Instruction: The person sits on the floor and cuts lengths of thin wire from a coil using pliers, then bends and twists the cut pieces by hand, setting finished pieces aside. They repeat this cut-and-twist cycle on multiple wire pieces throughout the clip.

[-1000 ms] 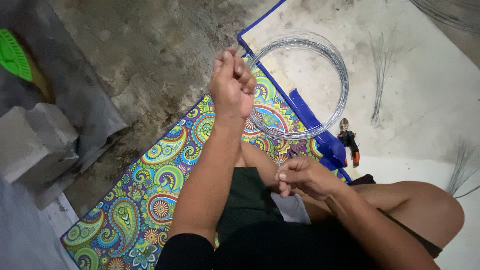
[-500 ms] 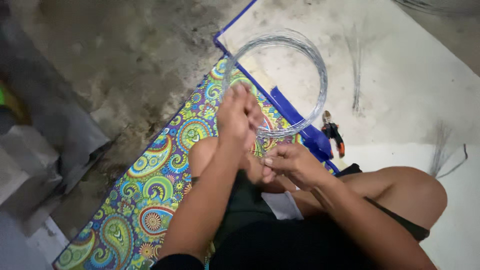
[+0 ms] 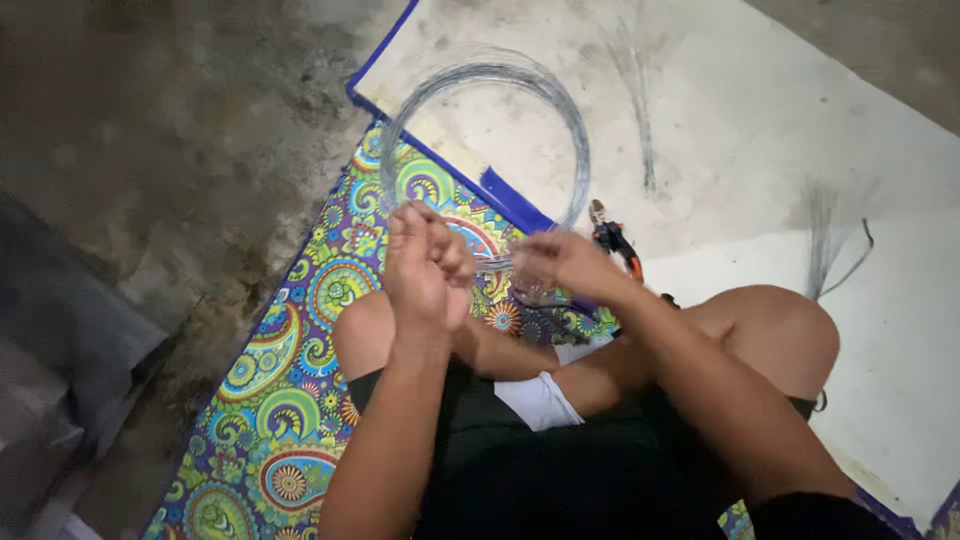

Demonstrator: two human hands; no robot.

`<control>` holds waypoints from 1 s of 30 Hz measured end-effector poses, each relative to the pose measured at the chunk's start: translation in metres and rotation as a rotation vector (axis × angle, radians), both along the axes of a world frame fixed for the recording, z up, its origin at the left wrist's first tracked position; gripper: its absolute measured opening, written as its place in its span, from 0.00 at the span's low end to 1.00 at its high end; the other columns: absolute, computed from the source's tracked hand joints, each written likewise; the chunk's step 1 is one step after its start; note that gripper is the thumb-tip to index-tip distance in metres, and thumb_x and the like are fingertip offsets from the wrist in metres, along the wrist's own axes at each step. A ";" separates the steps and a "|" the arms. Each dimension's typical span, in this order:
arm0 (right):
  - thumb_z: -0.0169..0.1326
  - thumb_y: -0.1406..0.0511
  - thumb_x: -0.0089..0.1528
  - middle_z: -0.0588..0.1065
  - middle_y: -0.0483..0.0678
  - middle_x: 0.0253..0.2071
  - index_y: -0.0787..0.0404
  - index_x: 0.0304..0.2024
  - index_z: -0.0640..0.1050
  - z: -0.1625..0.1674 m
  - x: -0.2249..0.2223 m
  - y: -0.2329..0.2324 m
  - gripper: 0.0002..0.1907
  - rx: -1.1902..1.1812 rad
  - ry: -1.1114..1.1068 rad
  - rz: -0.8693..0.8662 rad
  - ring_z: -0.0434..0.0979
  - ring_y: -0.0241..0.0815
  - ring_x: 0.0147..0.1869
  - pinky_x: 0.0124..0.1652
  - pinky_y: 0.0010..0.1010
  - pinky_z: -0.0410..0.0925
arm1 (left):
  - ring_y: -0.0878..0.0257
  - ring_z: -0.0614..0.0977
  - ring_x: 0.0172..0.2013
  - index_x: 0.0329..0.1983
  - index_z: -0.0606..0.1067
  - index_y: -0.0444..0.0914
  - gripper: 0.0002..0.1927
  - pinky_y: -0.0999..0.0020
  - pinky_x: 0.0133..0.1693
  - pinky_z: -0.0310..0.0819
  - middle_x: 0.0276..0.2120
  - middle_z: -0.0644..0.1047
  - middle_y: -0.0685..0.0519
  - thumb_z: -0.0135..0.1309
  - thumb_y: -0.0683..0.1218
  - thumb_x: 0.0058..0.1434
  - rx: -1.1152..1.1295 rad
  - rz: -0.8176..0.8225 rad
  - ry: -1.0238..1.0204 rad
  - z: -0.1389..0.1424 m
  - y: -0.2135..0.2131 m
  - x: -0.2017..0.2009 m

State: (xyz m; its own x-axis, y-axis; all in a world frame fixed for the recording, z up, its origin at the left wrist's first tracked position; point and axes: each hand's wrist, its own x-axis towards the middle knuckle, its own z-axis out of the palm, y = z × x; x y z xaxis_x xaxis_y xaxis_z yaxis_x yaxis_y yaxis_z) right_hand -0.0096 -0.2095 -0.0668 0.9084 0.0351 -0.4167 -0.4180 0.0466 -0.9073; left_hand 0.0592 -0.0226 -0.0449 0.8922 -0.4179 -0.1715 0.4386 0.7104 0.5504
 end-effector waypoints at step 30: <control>0.50 0.74 0.49 0.78 0.46 0.37 0.57 0.54 0.72 0.026 -0.064 0.007 0.28 0.259 0.074 -0.062 0.80 0.38 0.32 0.32 0.29 0.74 | 0.71 0.56 0.22 0.47 0.71 0.44 0.11 0.75 0.24 0.48 0.25 0.57 0.60 0.40 0.53 0.79 -0.367 -0.231 -0.072 0.048 -0.029 0.047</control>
